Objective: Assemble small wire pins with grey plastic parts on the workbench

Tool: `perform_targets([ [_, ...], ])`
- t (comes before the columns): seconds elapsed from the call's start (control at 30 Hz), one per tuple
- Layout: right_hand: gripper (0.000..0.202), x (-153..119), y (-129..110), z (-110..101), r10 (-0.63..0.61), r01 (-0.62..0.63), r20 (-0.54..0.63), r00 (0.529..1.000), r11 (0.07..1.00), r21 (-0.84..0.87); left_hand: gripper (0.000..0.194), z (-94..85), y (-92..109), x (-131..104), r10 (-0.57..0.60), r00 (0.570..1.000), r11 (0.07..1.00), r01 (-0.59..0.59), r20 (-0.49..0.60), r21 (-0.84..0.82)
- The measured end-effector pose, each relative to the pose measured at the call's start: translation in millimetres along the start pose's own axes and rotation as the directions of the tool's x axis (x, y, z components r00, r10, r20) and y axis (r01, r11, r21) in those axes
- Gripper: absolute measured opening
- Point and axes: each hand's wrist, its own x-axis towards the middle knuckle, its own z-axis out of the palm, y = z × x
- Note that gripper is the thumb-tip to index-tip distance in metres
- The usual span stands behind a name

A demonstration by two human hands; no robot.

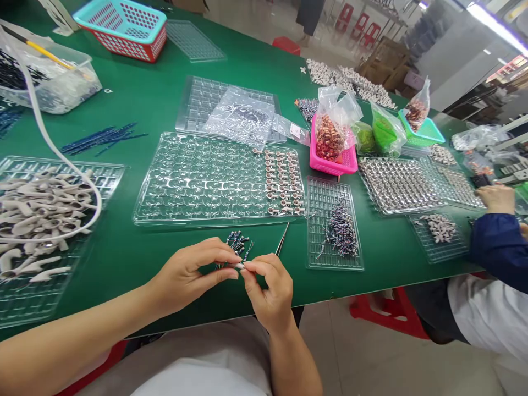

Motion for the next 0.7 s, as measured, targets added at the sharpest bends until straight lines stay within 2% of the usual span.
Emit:
perform_targets([
  [0.43, 0.035, -1.1, 0.6, 0.2, -0.098, 0.097, -0.010, 0.995, 0.994, -0.055, 0.013, -4.0, 0.9, 1.8, 0.054, 0.998, 0.997, -0.056, 0.040, 0.044],
  [0.57, 0.027, -0.9, -1.2, 1.9, -0.084, 0.081, -0.026, 0.996, 0.993, -0.083, 0.014, -4.3, 3.3, 1.6, -0.001, 0.998, 1.000, 0.000, 0.056, 0.020],
  [0.7, 0.016, -1.0, -0.3, 2.2, 0.024, -0.029, -0.069, 0.997, 0.997, -0.074, 0.032, -5.4, 6.6, 1.6, -0.102, 0.991, 0.995, 0.101, 0.083, 0.016],
])
